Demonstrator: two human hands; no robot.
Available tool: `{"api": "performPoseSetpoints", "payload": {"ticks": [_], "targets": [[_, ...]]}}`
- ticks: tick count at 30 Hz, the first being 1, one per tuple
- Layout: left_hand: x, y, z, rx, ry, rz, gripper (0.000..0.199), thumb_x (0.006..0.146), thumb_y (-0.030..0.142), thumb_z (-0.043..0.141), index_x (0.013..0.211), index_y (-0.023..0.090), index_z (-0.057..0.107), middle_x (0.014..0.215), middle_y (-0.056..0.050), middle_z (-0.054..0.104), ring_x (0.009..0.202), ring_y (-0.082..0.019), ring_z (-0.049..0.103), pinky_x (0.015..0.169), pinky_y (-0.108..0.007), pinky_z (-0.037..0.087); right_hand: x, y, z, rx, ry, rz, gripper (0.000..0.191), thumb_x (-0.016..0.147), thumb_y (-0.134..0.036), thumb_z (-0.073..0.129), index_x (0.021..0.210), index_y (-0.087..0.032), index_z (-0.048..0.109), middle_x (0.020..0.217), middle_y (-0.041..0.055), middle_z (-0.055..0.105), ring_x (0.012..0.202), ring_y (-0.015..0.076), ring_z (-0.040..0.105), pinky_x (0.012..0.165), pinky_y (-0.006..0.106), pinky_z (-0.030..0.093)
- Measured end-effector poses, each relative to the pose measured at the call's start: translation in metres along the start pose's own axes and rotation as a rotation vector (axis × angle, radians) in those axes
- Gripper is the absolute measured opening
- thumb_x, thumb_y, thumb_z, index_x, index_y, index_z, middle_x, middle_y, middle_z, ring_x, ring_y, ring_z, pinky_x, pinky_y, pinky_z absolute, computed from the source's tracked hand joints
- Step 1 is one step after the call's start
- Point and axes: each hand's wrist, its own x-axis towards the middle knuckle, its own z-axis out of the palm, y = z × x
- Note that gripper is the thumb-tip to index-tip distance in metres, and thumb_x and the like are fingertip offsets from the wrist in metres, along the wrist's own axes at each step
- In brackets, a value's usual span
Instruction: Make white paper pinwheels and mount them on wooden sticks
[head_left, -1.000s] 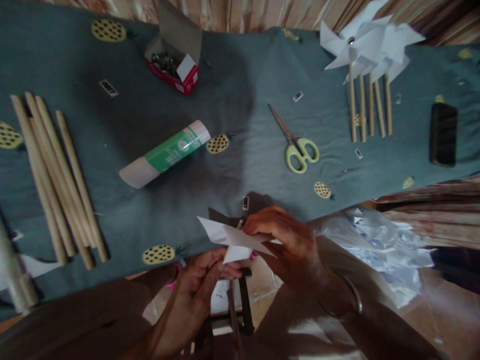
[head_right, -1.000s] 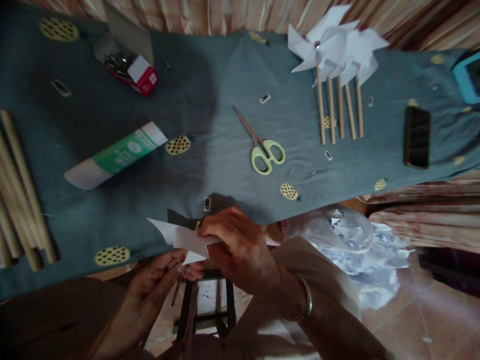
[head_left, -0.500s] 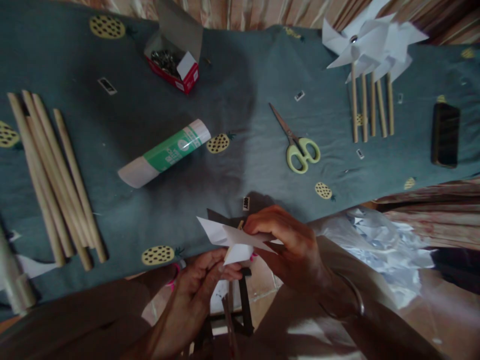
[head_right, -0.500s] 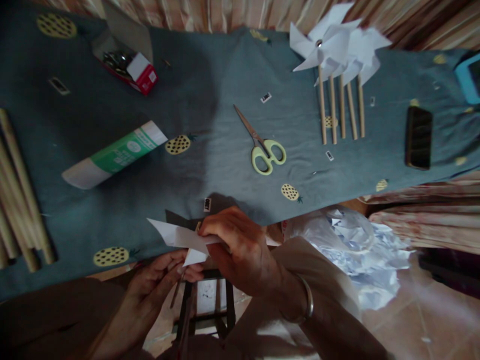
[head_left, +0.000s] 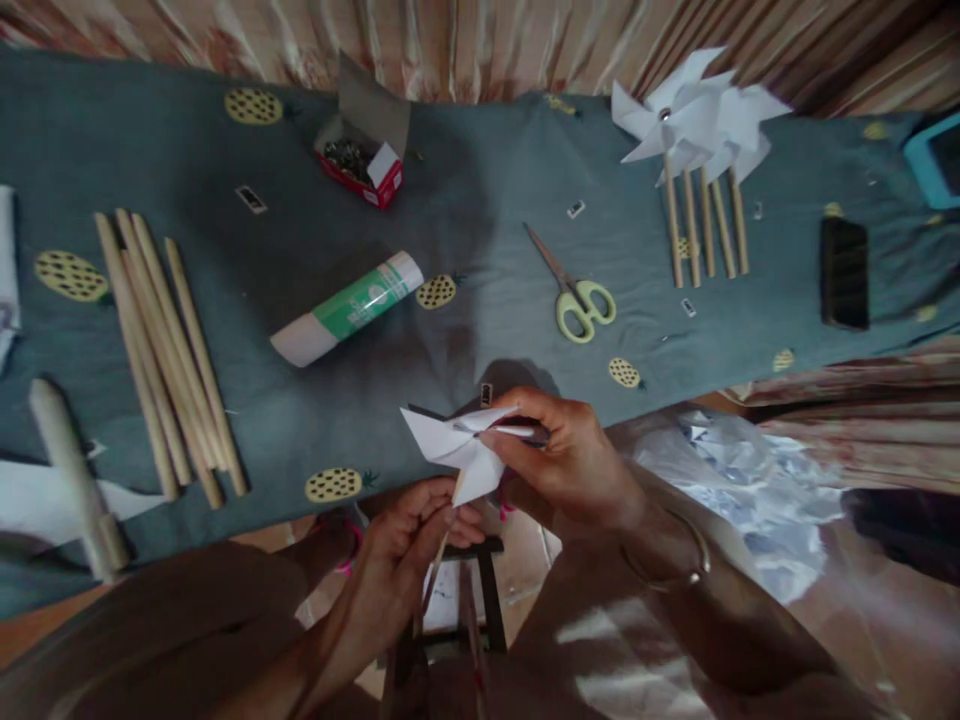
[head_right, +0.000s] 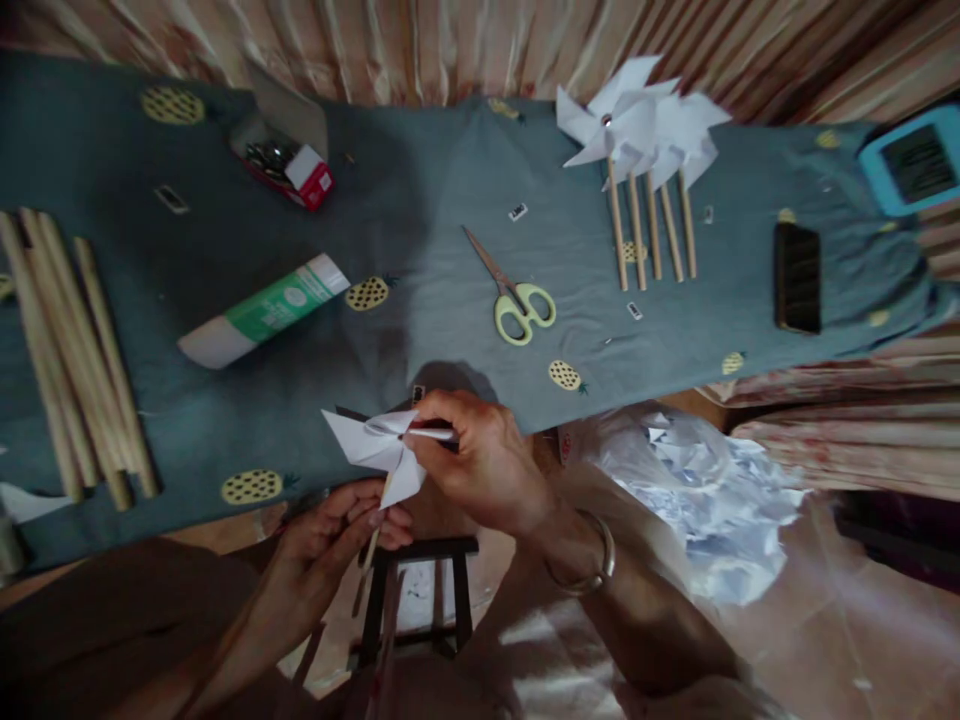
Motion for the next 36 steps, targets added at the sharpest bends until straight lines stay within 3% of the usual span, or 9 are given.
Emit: {"api": "performPoseSetpoints", "payload": {"ticks": [7, 10, 15, 20, 27, 36], "targets": [[0.0, 0.004, 0.002, -0.026, -0.03, 0.031, 0.041, 0.077, 0.051, 0.072, 0.093, 0.014, 0.062, 0.081, -0.007, 0.073, 0.067, -0.017, 0.07, 0.068, -0.029, 0.057, 0.018, -0.004, -0.007, 0.058, -0.106, 0.021, 0.012, 0.076, -0.014, 0.064, 0.085, -0.017, 0.072, 0.083, 0.0007, 0.075, 0.076, 0.0145, 0.067, 0.071, 0.026, 0.05], [0.0, 0.006, 0.004, -0.108, -0.035, 0.033, 0.046, 0.07, 0.05, 0.078, 0.093, 0.014, 0.061, 0.077, -0.004, 0.073, 0.063, -0.016, 0.069, 0.066, -0.028, 0.057, 0.026, -0.003, -0.008, 0.002, -0.108, 0.042, 0.007, 0.071, -0.015, 0.067, 0.078, -0.016, 0.069, 0.074, -0.0012, 0.07, 0.069, 0.0133, 0.063, 0.064, 0.025, 0.047], [-0.001, 0.006, 0.006, -0.214, -0.06, 0.0, 0.049, 0.062, 0.047, 0.086, 0.088, 0.014, 0.061, 0.075, -0.004, 0.074, 0.064, -0.016, 0.071, 0.066, -0.027, 0.057, 0.04, 0.0, -0.007, 0.086, -0.105, 0.158, 0.021, 0.06, -0.008, 0.073, 0.076, -0.017, 0.063, 0.074, -0.001, 0.07, 0.072, 0.0148, 0.064, 0.066, 0.026, 0.049], [0.0, 0.002, 0.006, -0.23, -0.093, 0.013, 0.044, 0.066, 0.044, 0.084, 0.091, 0.013, 0.064, 0.078, -0.005, 0.075, 0.068, -0.016, 0.072, 0.073, -0.029, 0.057, 0.05, -0.003, -0.008, 0.083, -0.147, 0.22, 0.022, 0.056, -0.006, 0.074, 0.071, -0.017, 0.063, 0.067, -0.0024, 0.068, 0.065, 0.0128, 0.061, 0.061, 0.023, 0.049], [0.004, -0.005, 0.005, -0.28, -0.149, 0.068, 0.047, 0.061, 0.046, 0.088, 0.088, 0.012, 0.069, 0.076, -0.006, 0.074, 0.07, -0.02, 0.072, 0.073, -0.033, 0.058, 0.058, -0.011, -0.011, 0.106, -0.217, 0.294, 0.022, 0.052, -0.005, 0.076, 0.066, -0.017, 0.065, 0.064, -0.0036, 0.069, 0.06, 0.0109, 0.06, 0.057, 0.02, 0.048], [0.008, -0.007, 0.005, -0.346, -0.177, 0.05, 0.048, 0.054, 0.046, 0.091, 0.081, 0.012, 0.071, 0.072, -0.005, 0.074, 0.061, -0.016, 0.069, 0.064, -0.028, 0.055, 0.063, -0.016, -0.012, -0.006, -0.206, 0.342, 0.019, 0.049, -0.006, 0.077, 0.059, -0.017, 0.065, 0.057, -0.0041, 0.065, 0.058, 0.0123, 0.057, 0.053, 0.022, 0.044]]}}
